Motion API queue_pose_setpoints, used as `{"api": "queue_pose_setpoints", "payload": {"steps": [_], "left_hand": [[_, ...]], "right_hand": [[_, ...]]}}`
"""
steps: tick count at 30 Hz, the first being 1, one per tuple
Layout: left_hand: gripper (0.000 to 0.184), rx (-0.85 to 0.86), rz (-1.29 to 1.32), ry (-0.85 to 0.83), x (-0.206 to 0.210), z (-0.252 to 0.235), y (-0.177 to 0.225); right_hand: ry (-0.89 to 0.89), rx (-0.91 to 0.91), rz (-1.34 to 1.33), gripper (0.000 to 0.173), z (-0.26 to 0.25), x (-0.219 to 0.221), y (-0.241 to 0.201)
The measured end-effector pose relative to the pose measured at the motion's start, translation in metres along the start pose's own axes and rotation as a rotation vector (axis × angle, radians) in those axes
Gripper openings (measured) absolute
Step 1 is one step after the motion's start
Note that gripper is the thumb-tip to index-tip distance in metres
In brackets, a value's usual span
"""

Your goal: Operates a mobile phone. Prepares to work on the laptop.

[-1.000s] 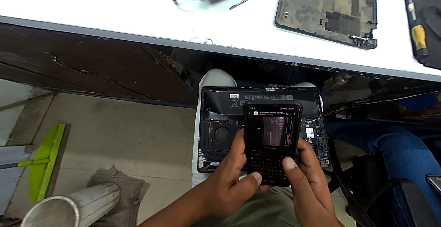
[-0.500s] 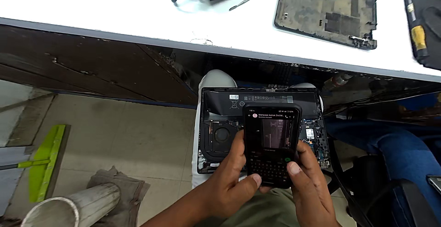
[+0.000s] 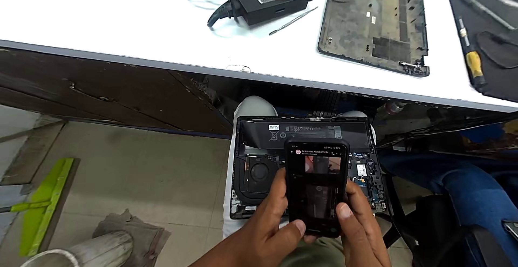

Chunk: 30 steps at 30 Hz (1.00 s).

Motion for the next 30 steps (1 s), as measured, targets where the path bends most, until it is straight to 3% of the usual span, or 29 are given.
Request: {"api": "queue_pose_setpoints", "payload": {"steps": [8,23,30], "left_hand": [[0.074,0.004,0.006,-0.003,0.000,0.000,0.001],[0.073,-0.059,0.061,-0.003,-0.002,0.001,-0.003],[0.074,-0.093,0.084,0.007,-0.003,0.003,-0.004]], "right_hand": [[0.060,0.039,0.052,0.035,0.001,0.000,0.000],[-0.049,0.083,0.016,0.067,0.002,0.004,0.009],[-0.136,0.063,0.119,0.097,0.004,0.011,0.014]]}}
Point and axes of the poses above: each hand's wrist, its own z-axis away from the middle knuckle, its own x-axis out of the palm, y = z × x, the point moved 9 cm from there along -z, towards the middle knuckle, and after that the axes turned 2 degrees about y, right-handed, at the moved point
